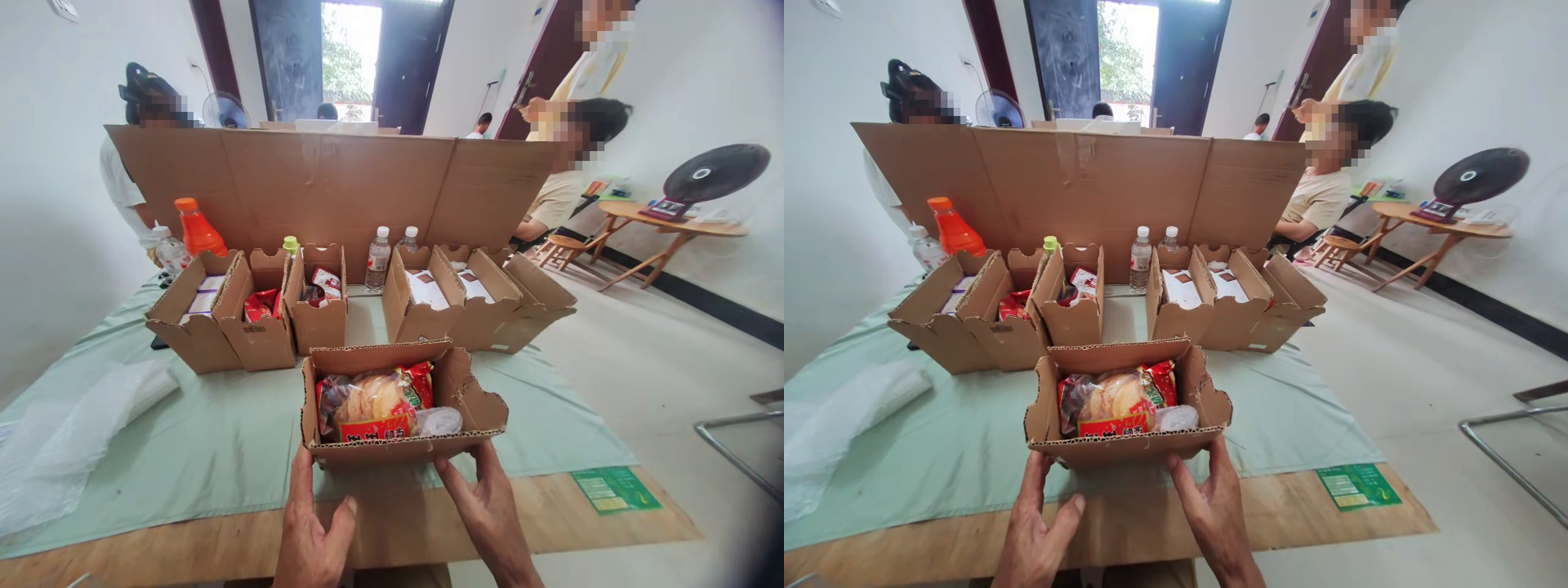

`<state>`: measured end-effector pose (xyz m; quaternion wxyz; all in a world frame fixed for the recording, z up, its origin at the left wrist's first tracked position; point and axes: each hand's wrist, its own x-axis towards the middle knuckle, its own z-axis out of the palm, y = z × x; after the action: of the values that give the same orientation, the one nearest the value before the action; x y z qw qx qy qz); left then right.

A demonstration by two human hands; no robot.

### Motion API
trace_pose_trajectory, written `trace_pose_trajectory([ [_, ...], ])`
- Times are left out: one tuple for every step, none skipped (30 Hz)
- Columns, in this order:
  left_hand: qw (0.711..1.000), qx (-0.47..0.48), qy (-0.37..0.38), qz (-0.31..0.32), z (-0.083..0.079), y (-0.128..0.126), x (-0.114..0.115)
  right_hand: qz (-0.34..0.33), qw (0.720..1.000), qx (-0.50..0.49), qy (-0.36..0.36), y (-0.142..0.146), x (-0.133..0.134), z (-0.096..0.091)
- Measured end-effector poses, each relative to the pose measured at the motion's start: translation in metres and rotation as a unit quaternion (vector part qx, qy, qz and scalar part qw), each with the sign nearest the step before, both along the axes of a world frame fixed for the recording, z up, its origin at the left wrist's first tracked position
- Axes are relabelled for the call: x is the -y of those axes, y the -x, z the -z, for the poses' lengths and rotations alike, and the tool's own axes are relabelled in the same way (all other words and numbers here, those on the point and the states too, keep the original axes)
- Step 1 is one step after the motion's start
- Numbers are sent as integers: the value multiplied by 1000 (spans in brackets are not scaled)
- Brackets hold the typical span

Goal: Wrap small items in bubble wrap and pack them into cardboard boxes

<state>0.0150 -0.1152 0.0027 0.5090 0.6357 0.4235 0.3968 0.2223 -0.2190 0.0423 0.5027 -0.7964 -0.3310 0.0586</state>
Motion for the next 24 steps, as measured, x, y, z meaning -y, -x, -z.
trace_pose_trajectory([
  [1000, 1, 1, -5, 2, 0, 0, 0, 1000, -2, -2, 0, 0, 0],
  [1000, 3, 0, -10, 3, 0, -1, -1, 1000, -4, -3, -1, 0, 0],
  [1000, 6, -3, -13, 4, 0, -2, -2, 1000, -6, -3, 0, -1, 0],
  [1000, 8, -5, -11, 4, 0, -4, -2, 1000, -10, -4, 0, -1, 0],
  [1000, 9, -8, -5, 2, -1, -6, -2, 1000, -14, -4, 0, -1, 0],
  [1000, 8, -10, 1, -1, -1, -8, 0, 1000, -18, -4, 0, -1, 0],
  [1000, 7, -12, 7, -4, -2, -10, 3, 1000, -21, -3, 1, -1, 0],
  [1000, 5, -12, 10, -8, -2, -12, 5, 1000, -22, -3, 1, -1, 0],
  [1000, 3, -12, 9, -11, -3, -12, 7, 1000, -22, -3, 2, 0, -1],
  [1000, 0, -12, 8, -13, -4, -12, 8, 1000, -20, -4, 2, 0, -1],
  [1000, -2, -11, 5, -14, -5, -12, 8, 1000, -17, -6, 2, 0, -1],
  [1000, -5, -9, 3, -14, -5, -11, 7, 1000, -13, -9, 3, 0, -2],
  [1000, -7, -6, -1, -14, -5, -11, 5, 1000, -9, -12, 4, 0, -3],
  [1000, -8, -2, -6, -13, -5, -10, 4, 1000, -3, -15, 5, 0, -4],
  [1000, -7, 1, -12, -13, -4, -11, 4, 1000, 4, -17, 7, -1, -6],
  [1000, -4, 4, -20, -14, -2, -12, 4, 1000, 11, -20, 10, -3, -8],
  [1000, 0, 4, -25, -16, -1, -14, 2, 1000, 17, -21, 12, -5, -9],
  [1000, 4, 1, -26, -20, 0, -17, -4, 1000, 21, -22, 15, -7, -12],
  [1000, 9, -7, -28, -26, 1, -21, -14, 999, 23, -20, 16, -9, -14],
  [999, 15, -20, -32, -32, 1, -24, -28, 999, 23, -16, 17, -12, -16],
  [998, 21, -36, -37, -40, 0, -26, -40, 999, 21, -13, 16, -13, -19],
  [997, 28, -51, -42, -47, -1, -27, -47, 999, 19, -14, 14, -14, -22],
  [997, 34, -64, -41, -53, -4, -27, -43, 999, 17, -21, 11, -14, -25],
  [996, 36, -71, -28, -58, -6, -26, -27, 999, 18, -35, 7, -13, -27],
])
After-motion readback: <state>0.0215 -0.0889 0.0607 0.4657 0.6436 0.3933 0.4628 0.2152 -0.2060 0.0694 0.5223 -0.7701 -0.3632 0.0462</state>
